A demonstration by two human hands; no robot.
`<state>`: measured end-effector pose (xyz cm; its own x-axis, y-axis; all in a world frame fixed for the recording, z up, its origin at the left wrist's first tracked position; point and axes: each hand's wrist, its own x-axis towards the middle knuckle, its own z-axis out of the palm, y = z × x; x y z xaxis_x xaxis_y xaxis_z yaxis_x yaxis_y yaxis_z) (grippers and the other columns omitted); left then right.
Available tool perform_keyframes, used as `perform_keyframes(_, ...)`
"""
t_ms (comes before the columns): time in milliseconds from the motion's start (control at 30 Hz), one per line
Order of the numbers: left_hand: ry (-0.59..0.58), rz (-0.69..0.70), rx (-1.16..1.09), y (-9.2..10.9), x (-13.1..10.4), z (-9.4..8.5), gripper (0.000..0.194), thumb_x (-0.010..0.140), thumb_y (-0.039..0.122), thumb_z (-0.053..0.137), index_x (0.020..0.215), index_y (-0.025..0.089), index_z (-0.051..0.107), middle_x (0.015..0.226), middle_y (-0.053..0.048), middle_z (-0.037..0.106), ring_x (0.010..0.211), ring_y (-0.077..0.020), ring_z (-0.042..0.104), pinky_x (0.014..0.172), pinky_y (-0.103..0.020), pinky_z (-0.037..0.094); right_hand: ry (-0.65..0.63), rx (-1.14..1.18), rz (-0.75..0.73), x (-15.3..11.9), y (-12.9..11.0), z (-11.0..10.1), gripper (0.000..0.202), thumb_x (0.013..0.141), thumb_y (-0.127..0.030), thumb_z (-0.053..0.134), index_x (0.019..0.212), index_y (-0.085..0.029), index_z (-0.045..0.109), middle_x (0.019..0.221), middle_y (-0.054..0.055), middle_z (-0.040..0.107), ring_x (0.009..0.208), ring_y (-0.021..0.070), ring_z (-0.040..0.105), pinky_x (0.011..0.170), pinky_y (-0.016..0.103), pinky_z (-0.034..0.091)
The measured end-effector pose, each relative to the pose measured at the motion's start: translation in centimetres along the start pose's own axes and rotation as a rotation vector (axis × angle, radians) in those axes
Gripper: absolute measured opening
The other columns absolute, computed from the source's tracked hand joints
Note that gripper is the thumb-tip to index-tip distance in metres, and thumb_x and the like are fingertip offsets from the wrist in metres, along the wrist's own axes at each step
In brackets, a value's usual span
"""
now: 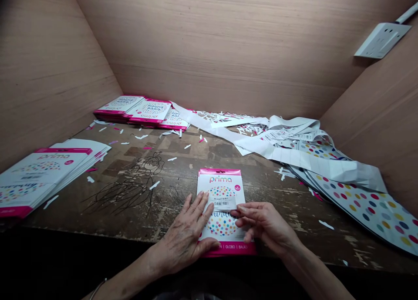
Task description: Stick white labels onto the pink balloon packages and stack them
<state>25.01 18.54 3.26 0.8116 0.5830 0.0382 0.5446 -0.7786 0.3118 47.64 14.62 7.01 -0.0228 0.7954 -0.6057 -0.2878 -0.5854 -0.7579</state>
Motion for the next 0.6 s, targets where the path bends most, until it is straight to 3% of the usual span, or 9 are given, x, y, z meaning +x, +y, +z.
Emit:
perform_keyframes(67,0.009,0.001,-0.009,0.0,0.0,-0.1,0.073,0.084,0.060,0.035,0.134,0.006,0.030,0.141,-0.024,0.018,0.131,-0.0347,0.008,0.103,-0.059,0.015,0.108,-0.160,-0.017,-0.4,-0.5,-1.1,0.037,0.068,-0.032,0.069,0.093,-0.006,0.063,0.094,0.019,0.065,0.063,0.0187,0.061,0.037,0.024,0.047)
perform_keyframes(100,0.013,0.001,-0.013,0.0,0.0,0.0,0.073,0.084,0.060,0.035,0.134,0.007,0.029,0.141,-0.024,0.018,0.131,-0.0344,0.007,0.104,-0.058,0.014,0.228,-0.290,-0.092,-0.7,-0.7,-1.6,0.039,0.069,-0.035,0.067,0.095,-0.007,0.063,0.094,0.019,0.066,0.065,0.0215,0.062,0.040,0.028,0.049)
perform_keyframes(167,0.015,-0.007,-0.017,0.1,-0.1,0.1,0.074,0.084,0.060,0.035,0.134,0.007,0.029,0.142,-0.024,0.017,0.132,-0.0341,0.006,0.104,-0.058,0.014,0.499,-0.652,-0.422,-1.3,-0.9,-1.8,0.039,0.074,-0.039,0.060,0.100,-0.011,0.063,0.102,0.018,0.064,0.083,0.0283,0.062,0.060,0.040,0.054)
perform_keyframes(200,0.016,-0.014,-0.018,0.1,-0.1,0.1,0.074,0.084,0.060,0.036,0.134,0.006,0.028,0.142,-0.024,0.015,0.132,-0.0344,0.005,0.104,-0.058,0.014,0.567,-0.863,-0.637,-1.5,-0.7,-1.5,0.038,0.077,-0.039,0.056,0.105,-0.014,0.063,0.110,0.016,0.061,0.098,0.0303,0.058,0.076,0.045,0.051)
perform_keyframes(233,0.020,-0.020,-0.018,0.2,-0.1,0.2,0.075,0.084,0.060,0.036,0.134,0.006,0.028,0.142,-0.025,0.013,0.132,-0.0348,0.004,0.104,-0.058,0.014,0.546,-1.074,-0.836,-1.6,-0.4,-0.9,0.038,0.081,-0.037,0.052,0.112,-0.017,0.060,0.120,0.013,0.057,0.111,0.0302,0.050,0.091,0.048,0.042)
perform_keyframes(300,0.034,-0.018,-0.018,0.2,-0.2,0.4,0.075,0.085,0.059,0.035,0.136,0.005,0.025,0.143,-0.024,0.008,0.132,-0.0350,0.001,0.104,-0.058,0.015,0.267,-1.426,-1.068,-1.4,0.7,0.3,0.044,0.085,-0.033,0.047,0.128,-0.022,0.046,0.134,0.007,0.044,0.126,0.0263,0.034,0.107,0.050,0.020)
perform_keyframes(367,0.043,-0.007,-0.025,0.3,-0.3,0.3,0.073,0.086,0.058,0.032,0.137,0.007,0.021,0.145,-0.020,0.009,0.132,-0.0337,-0.001,0.105,-0.057,0.014,-0.013,-1.623,-1.065,-0.5,2.1,1.2,0.053,0.087,-0.033,0.044,0.138,-0.022,0.029,0.139,0.006,0.036,0.129,0.0230,0.030,0.109,0.050,0.011)
perform_keyframes(400,0.042,-0.002,-0.034,0.3,-0.3,0.2,0.072,0.086,0.058,0.030,0.138,0.009,0.020,0.145,-0.018,0.011,0.132,-0.0329,0.000,0.105,-0.056,0.013,-0.074,-1.669,-1.036,0.1,2.8,1.3,0.056,0.088,-0.033,0.043,0.139,-0.022,0.023,0.140,0.006,0.033,0.129,0.0222,0.030,0.109,0.050,0.009)
perform_keyframes(600,0.051,-0.006,-0.182,0.6,-0.8,-0.3,0.071,0.085,0.059,0.034,0.136,0.010,0.027,0.143,-0.016,0.022,0.133,-0.0306,0.004,0.107,-0.054,0.008,-0.078,-1.683,-0.990,2.0,5.0,-0.5,0.059,0.088,-0.035,0.041,0.141,-0.025,0.016,0.142,0.007,0.028,0.129,0.0252,0.029,0.106,0.056,0.013)
